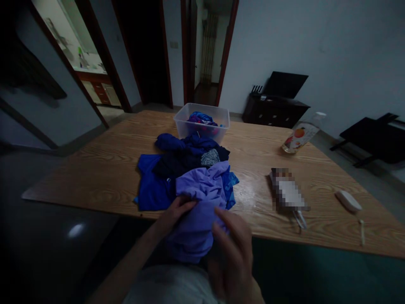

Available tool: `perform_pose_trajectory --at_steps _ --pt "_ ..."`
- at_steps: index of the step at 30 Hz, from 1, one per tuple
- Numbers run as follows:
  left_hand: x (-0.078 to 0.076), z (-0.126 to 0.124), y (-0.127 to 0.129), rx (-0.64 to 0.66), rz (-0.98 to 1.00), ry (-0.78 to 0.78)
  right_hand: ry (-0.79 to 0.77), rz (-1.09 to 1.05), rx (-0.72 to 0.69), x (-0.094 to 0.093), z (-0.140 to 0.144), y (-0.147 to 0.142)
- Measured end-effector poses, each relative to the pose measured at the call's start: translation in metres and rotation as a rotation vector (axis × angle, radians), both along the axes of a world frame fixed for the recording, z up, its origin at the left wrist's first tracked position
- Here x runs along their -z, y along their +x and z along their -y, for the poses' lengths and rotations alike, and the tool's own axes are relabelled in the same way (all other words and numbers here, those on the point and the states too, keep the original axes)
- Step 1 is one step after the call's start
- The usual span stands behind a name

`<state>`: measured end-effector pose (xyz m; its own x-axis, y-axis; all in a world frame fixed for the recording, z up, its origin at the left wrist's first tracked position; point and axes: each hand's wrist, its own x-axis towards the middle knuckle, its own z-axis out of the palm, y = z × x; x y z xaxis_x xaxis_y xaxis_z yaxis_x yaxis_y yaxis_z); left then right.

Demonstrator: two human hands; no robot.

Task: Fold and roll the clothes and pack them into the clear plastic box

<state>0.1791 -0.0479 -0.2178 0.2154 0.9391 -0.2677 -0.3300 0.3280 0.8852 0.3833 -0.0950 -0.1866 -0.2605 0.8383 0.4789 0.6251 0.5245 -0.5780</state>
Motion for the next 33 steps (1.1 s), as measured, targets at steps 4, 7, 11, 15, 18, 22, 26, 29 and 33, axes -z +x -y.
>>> perform_pose_trajectory --at_steps 4,7,11,15,18,22,26,29,33 --pt "0.004 0.016 -0.004 0.07 -0.233 0.051 0.039 0.116 0.133 0.04 -0.014 -0.001" --pt "0.008 0.025 -0.012 0.048 -0.5 0.042 0.023 0.209 0.04 0.059 -0.017 -0.003" --pt "0.008 0.028 -0.029 -0.045 -0.734 0.126 0.017 0.119 -0.096 0.052 -0.007 -0.011" --pt "0.009 0.022 -0.051 -0.069 -0.688 0.149 -0.036 0.0 -0.3 0.037 0.01 -0.022" --pt "0.006 0.018 -0.061 -0.17 -0.502 0.095 -0.055 -0.015 -0.318 0.037 0.014 -0.026" --pt "-0.002 0.021 -0.065 -0.386 -0.266 0.019 -0.053 0.018 -0.141 0.045 0.005 -0.02" --pt "-0.016 0.024 -0.066 -0.517 0.006 0.033 -0.042 0.173 0.063 0.056 -0.012 -0.014" --pt "-0.029 0.017 -0.07 -0.629 0.08 0.157 0.027 0.267 0.1 0.064 -0.026 -0.013" --pt "-0.048 0.001 -0.081 -0.767 0.085 0.246 0.066 0.253 0.087 0.066 -0.042 -0.014"
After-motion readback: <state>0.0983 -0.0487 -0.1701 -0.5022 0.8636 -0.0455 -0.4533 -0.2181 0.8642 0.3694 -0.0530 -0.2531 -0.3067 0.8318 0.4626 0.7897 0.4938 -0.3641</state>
